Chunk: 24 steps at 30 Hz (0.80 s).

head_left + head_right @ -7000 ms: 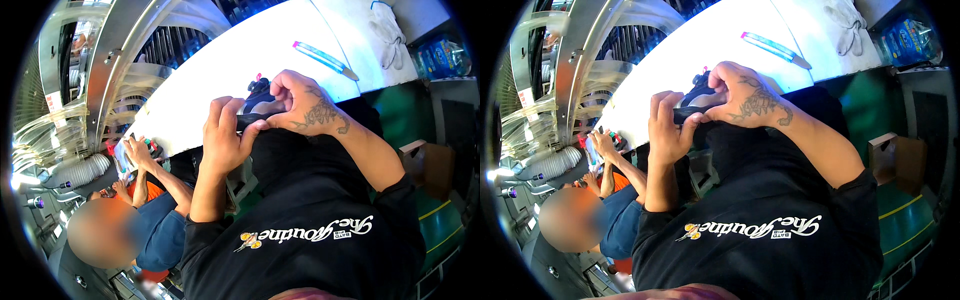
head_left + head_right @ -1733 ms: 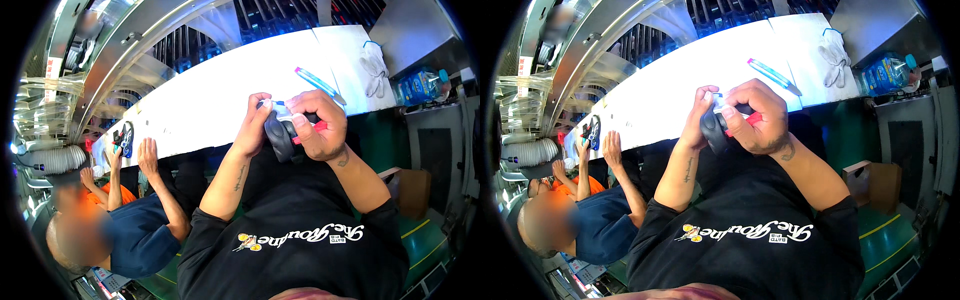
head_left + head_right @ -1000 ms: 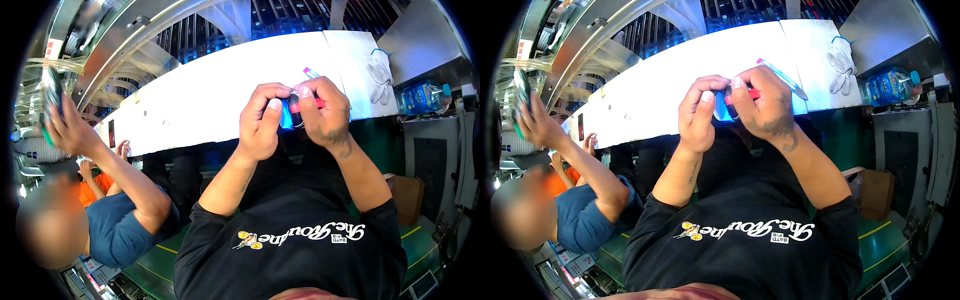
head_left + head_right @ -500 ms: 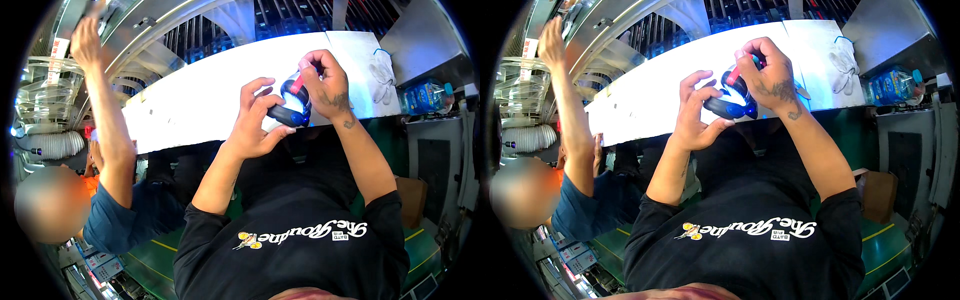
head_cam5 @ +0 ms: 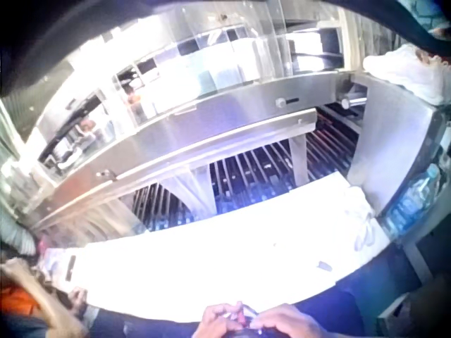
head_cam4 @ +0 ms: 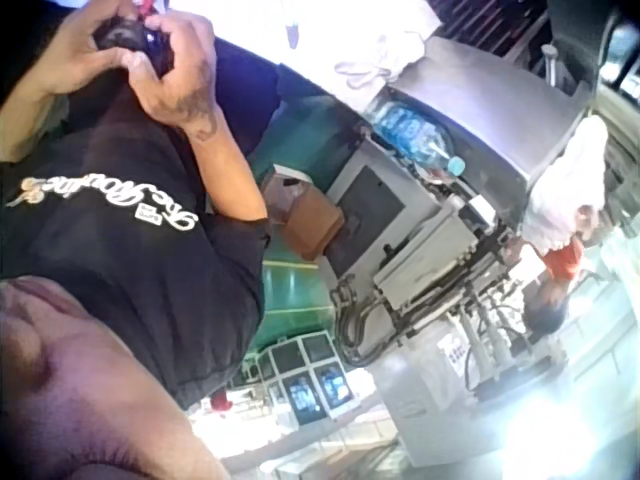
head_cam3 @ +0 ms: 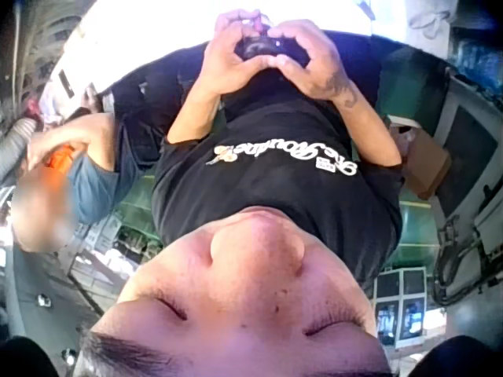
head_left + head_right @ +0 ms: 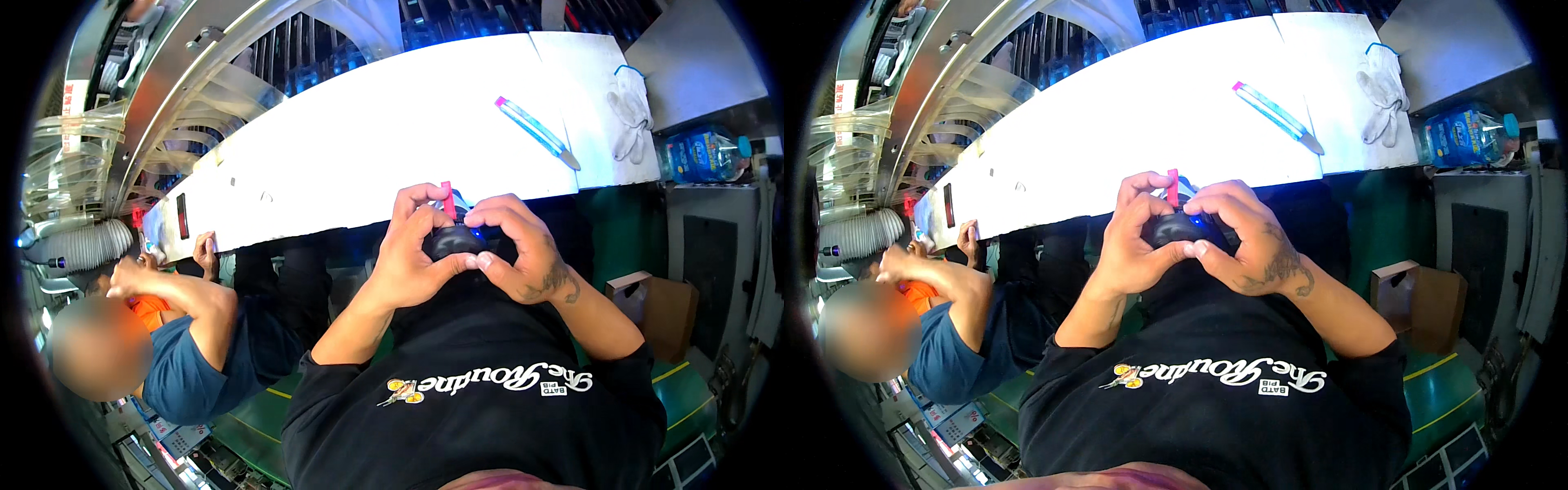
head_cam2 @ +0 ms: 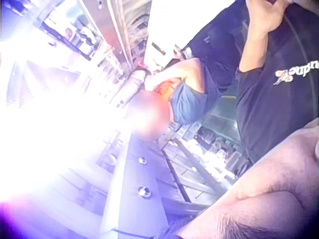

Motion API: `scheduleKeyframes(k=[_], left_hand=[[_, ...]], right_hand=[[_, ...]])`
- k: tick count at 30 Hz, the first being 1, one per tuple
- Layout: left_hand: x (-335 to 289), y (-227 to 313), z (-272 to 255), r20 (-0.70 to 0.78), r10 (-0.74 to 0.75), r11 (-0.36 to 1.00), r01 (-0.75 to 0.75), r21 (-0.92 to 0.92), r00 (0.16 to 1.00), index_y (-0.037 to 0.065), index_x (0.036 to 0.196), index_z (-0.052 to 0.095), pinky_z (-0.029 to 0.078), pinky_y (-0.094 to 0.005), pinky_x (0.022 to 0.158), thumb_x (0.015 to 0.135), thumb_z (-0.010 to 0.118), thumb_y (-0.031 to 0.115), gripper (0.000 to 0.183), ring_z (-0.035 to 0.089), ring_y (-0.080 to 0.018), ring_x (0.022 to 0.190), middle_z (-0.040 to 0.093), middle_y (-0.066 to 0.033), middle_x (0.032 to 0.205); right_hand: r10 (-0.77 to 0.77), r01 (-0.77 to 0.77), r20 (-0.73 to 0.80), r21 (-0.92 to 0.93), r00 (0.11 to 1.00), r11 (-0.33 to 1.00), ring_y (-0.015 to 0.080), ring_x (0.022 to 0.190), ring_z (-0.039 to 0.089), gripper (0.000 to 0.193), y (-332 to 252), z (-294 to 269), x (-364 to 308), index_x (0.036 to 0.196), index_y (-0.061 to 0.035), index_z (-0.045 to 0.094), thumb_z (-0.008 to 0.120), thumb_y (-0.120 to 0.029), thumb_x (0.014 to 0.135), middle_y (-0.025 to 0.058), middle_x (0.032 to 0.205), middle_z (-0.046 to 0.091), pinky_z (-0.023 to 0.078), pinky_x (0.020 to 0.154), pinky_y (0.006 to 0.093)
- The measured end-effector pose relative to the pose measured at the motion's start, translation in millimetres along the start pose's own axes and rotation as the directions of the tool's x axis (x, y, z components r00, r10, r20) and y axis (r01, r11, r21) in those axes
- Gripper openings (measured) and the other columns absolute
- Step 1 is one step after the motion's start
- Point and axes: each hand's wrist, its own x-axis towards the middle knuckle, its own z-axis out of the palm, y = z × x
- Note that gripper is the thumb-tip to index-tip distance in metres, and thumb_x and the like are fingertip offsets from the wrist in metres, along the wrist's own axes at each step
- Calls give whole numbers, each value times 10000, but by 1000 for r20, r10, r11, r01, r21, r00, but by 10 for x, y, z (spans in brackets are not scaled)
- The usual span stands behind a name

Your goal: The person assembles a sneaker by inserting a white insole into the shoe and securing the laces. They then use a blue marker to apply a substance to the shoe's surface. The person repeats this process with a second sneaker, handling each shoe individually.

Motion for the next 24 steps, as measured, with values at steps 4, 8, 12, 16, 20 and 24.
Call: scheduleKeyframes(k=[4, 8, 12, 16, 20, 24], left_hand=[[-26, 160, -126, 63, -99, 994, 102, -41, 993, 37, 1076, 672, 539, -455, 1017, 773, 1019, 245, 505, 591, -338, 1285, 547, -193, 1382], [-33, 51, -4, 169, -115, 984, 136, -115, 979, 29, 1182, 633, 524, -461, 1055, 828, 978, 235, 536, 588, -355, 1297, 556, -203, 1378], [-8, -163, 101, 144, -74, 990, 90, -110, 987, 0, 1198, 639, 568, -381, 977, 909, 935, 283, 501, 615, -239, 1204, 553, -162, 1393], [26, -197, 98, 163, -33, 993, 51, -106, 986, -9, 1197, 639, 565, -412, 1017, 903, 938, 287, 513, 624, -275, 1213, 559, -198, 1402], [64, 62, -25, 142, 145, 989, -137, -60, 979, 7, 1178, 648, 527, -482, 1096, 876, 951, 246, 490, 591, -384, 1330, 549, -219, 1396], [158, 177, -116, 123, 197, 980, -192, -49, 973, 16, 1126, 661, 489, -551, 1191, 868, 954, 213, 437, 507, -444, 1469, 502, -220, 1421]], right_hand=[[12, -14, 60, 34, 998, 999, 341, 1263, 624, 507, 5, -14, -91, 1315, -1, 622, 804, -89, 849, 213, 1373, 596, 534, 1076, 434], [83, -85, 90, 24, 993, 996, 353, 1310, 609, 508, 68, 52, -103, 1251, -20, 583, 844, -103, 824, 214, 1397, 578, 525, 1094, 450], [224, -222, 142, -29, 964, 975, 367, 1334, 600, 493, 95, 0, -31, 1208, -23, 574, 857, -115, 815, 209, 1433, 562, 521, 1110, 460], [253, -252, 200, -28, 947, 967, 388, 1368, 590, 522, 112, -84, 42, 1236, -15, 595, 868, -122, 803, 222, 1479, 546, 516, 1134, 471], [54, -48, 154, -43, 987, 998, 407, 1402, 576, 507, 28, -134, 55, 1191, -11, 627, 896, -90, 768, 227, 1485, 557, 507, 1166, 491], [-130, 145, 113, -133, 985, 981, 411, 1392, 588, 517, -160, -189, 227, 1173, -9, 627, 922, -70, 753, 217, 1476, 574, 517, 1156, 504]])
